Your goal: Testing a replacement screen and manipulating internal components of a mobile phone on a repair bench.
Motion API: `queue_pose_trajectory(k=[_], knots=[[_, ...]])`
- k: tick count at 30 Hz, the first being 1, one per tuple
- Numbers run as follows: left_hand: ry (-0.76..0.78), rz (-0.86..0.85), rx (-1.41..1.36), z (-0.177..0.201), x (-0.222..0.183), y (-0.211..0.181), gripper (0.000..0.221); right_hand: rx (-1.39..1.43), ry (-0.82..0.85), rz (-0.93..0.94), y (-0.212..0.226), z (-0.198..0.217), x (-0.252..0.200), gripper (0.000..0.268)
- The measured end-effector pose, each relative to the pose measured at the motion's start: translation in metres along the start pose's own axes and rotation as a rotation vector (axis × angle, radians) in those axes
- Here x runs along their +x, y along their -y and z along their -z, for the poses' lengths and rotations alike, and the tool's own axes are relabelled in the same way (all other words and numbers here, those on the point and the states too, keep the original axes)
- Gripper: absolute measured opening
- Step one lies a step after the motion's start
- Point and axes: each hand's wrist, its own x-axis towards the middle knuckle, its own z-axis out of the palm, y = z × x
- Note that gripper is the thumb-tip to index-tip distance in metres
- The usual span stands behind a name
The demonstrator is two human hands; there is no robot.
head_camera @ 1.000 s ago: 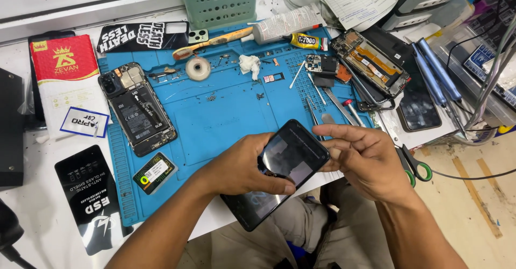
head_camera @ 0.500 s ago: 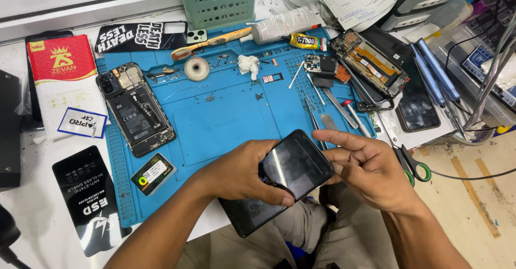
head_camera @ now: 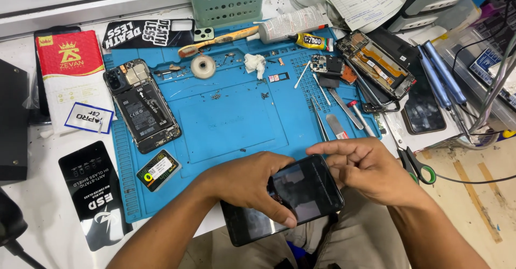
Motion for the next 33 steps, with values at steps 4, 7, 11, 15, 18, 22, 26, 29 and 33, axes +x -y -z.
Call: queue_pose_trajectory(k=[4, 7, 11, 15, 18, 22, 26, 29, 33], knots=[[0.028, -0.017, -0.015, 0.0, -0.002, -0.002, 0.047, 0.143, -0.018, -0.064, -0.008, -0.003, 0.004, 0.037], [0.03, 0.025, 0.051, 0.001, -0.004, -0.005, 0.047, 0.163, 0.027, -0.011, -0.008, -0.003, 0.004, 0.032], [0.056, 0.051, 0.13, 0.004, -0.007, -0.014, 0.055, 0.119, 0.113, -0.063, -0.005, -0.003, 0.0, 0.052], [0.087, 0.118, 0.265, 0.006, -0.008, -0.018, 0.058, 0.057, 0.044, -0.102, -0.001, -0.011, -0.004, 0.035], [-0.035, 0.196, 0.145, 0.013, -0.014, -0.025, 0.078, 0.269, 0.001, -0.028, -0.009, -0.004, -0.007, 0.038], [-0.406, -0.221, -0.193, 0.026, 0.003, 0.029, 0.079, 0.314, -0.262, 0.085, 0.004, 0.01, -0.009, 0.042], [-0.861, -0.311, -0.61, 0.018, 0.018, 0.028, 0.051, 0.209, -0.51, 0.482, 0.008, -0.013, 0.007, 0.043], [-0.783, -0.347, -0.824, 0.001, 0.035, 0.025, 0.044, -0.023, -0.637, 0.568, -0.007, -0.047, 0.025, 0.045], [-0.944, -0.483, -1.157, -0.008, 0.039, 0.022, 0.044, -0.332, -0.644, 0.64, -0.03, -0.094, 0.042, 0.043]])
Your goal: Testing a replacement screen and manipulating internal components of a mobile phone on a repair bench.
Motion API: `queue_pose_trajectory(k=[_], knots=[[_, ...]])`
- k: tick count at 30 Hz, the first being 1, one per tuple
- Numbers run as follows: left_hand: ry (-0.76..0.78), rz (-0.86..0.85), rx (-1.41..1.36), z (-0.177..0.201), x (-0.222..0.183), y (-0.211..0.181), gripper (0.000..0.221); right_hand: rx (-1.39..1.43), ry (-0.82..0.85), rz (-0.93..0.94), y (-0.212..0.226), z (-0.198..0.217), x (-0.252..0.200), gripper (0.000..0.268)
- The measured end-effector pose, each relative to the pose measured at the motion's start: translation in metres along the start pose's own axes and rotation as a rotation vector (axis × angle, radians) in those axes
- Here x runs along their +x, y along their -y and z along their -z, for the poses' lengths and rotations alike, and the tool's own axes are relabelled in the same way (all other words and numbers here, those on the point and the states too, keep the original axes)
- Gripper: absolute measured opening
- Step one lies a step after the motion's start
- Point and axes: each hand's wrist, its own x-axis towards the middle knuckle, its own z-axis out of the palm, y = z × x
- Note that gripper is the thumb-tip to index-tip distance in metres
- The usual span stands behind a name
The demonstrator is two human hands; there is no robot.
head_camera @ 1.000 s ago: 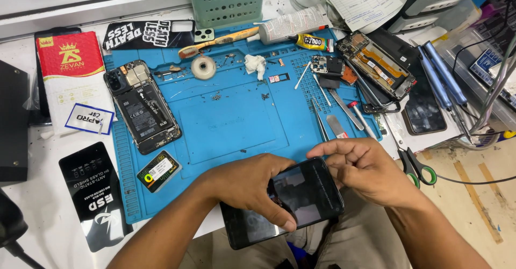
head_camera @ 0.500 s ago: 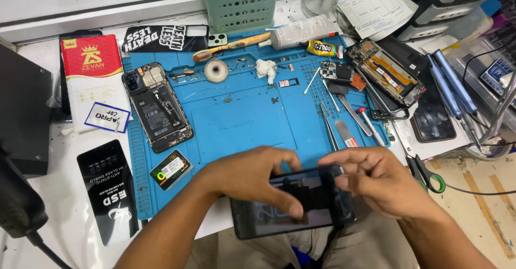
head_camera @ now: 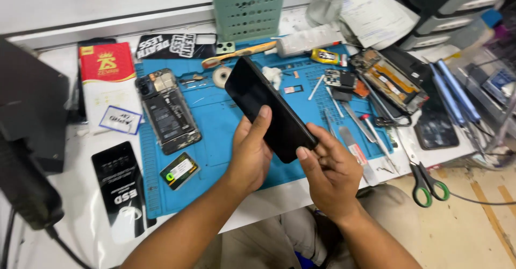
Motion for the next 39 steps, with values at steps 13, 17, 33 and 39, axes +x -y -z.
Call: queue_pose_trajectory(k=[13, 17, 33, 39], knots=[[-0.196, -0.322, -0.075, 0.009, 0.017, -0.005, 0.034, 0.255, 0.236, 0.238, -0.038, -0.016, 0.013, 0.047], [-0.227, -0.353, -0.096, 0.007, 0.017, -0.008, 0.033, 0.207, 0.218, 0.303, -0.04, -0.021, 0.015, 0.042], [-0.134, -0.295, 0.121, 0.017, 0.013, -0.015, 0.038, 0.0, 0.127, 0.119, -0.02, -0.016, 0.011, 0.031], [-0.03, -0.346, 0.233, 0.023, 0.014, -0.014, 0.039, 0.049, 0.271, -0.008, 0.005, -0.008, 0.019, 0.042]])
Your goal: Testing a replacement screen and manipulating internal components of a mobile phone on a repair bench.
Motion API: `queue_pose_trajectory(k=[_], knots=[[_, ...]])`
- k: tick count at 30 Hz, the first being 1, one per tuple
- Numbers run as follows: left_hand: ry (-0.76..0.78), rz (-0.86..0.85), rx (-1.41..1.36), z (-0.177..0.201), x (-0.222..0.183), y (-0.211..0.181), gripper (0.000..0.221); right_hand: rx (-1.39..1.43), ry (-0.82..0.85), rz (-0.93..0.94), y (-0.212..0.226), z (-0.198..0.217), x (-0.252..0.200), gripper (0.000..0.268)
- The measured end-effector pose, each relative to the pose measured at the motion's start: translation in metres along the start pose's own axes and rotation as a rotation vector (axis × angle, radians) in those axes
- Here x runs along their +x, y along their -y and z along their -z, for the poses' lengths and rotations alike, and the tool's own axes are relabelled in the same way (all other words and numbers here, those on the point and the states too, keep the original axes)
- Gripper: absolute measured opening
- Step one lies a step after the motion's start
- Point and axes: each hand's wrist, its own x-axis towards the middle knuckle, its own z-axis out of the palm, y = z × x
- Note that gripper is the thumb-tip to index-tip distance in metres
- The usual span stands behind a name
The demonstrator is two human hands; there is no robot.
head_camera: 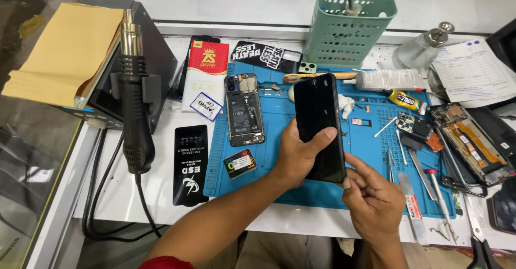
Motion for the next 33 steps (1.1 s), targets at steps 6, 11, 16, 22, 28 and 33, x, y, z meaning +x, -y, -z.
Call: queue_pose_trajectory(k=[6, 11, 16, 22, 28, 33], knots=[[-0.041, 0.089, 0.119, -0.002, 0.001, 0.001, 0.046, 0.295, 0.02, -0.116, -0.014, 0.001, -0.01, 0.047], [-0.037, 0.12, 0.094, -0.006, -0.002, -0.002, 0.051, 0.165, 0.096, -0.12, -0.004, 0.011, -0.009, 0.049], [-0.01, 0.091, 0.12, -0.007, -0.004, 0.002, 0.052, 0.078, 0.087, -0.025, -0.006, 0.014, -0.011, 0.046], [0.06, 0.042, 0.132, -0.003, -0.003, 0.002, 0.047, 0.247, 0.09, -0.132, -0.01, 0.012, -0.005, 0.046], [0.172, -0.019, 0.238, -0.005, -0.003, -0.008, 0.057, 0.223, 0.133, -0.212, -0.003, 0.018, 0.001, 0.054], [0.23, -0.061, 0.297, -0.008, -0.003, -0.011, 0.055, 0.187, 0.106, -0.14, -0.001, 0.016, 0.0, 0.048]])
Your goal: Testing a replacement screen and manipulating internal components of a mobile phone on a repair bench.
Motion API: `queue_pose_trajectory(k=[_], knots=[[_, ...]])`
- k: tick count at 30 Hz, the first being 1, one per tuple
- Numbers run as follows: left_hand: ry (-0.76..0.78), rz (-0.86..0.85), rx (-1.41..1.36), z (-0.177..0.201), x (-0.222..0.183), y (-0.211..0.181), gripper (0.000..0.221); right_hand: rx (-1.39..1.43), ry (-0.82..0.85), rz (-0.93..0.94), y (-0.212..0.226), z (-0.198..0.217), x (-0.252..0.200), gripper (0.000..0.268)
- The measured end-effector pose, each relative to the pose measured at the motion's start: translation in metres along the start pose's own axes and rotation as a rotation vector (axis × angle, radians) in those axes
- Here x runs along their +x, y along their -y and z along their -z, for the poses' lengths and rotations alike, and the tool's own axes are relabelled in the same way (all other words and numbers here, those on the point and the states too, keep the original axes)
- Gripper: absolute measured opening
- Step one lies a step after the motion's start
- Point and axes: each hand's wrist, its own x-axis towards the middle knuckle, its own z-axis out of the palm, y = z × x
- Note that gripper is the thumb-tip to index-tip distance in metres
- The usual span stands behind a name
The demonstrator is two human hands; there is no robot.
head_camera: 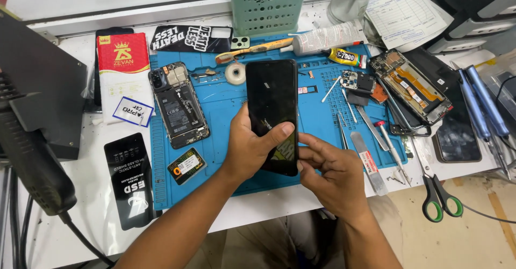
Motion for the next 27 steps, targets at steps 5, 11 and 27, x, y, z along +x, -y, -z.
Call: queue_pose_trajectory(k=[5, 11, 27], knots=[[0.039, -0.068, -0.037, 0.006, 0.003, 0.022, 0.048, 0.061, -0.064, 0.142, -0.022, 0.006, 0.004, 0.048], [0.072, -0.049, 0.011, 0.003, 0.0, 0.028, 0.049, 0.084, -0.095, 0.189, 0.009, 0.007, 0.01, 0.043], [0.092, 0.039, 0.057, 0.003, -0.004, 0.035, 0.048, 0.17, -0.128, 0.169, -0.013, 0.013, 0.003, 0.022]])
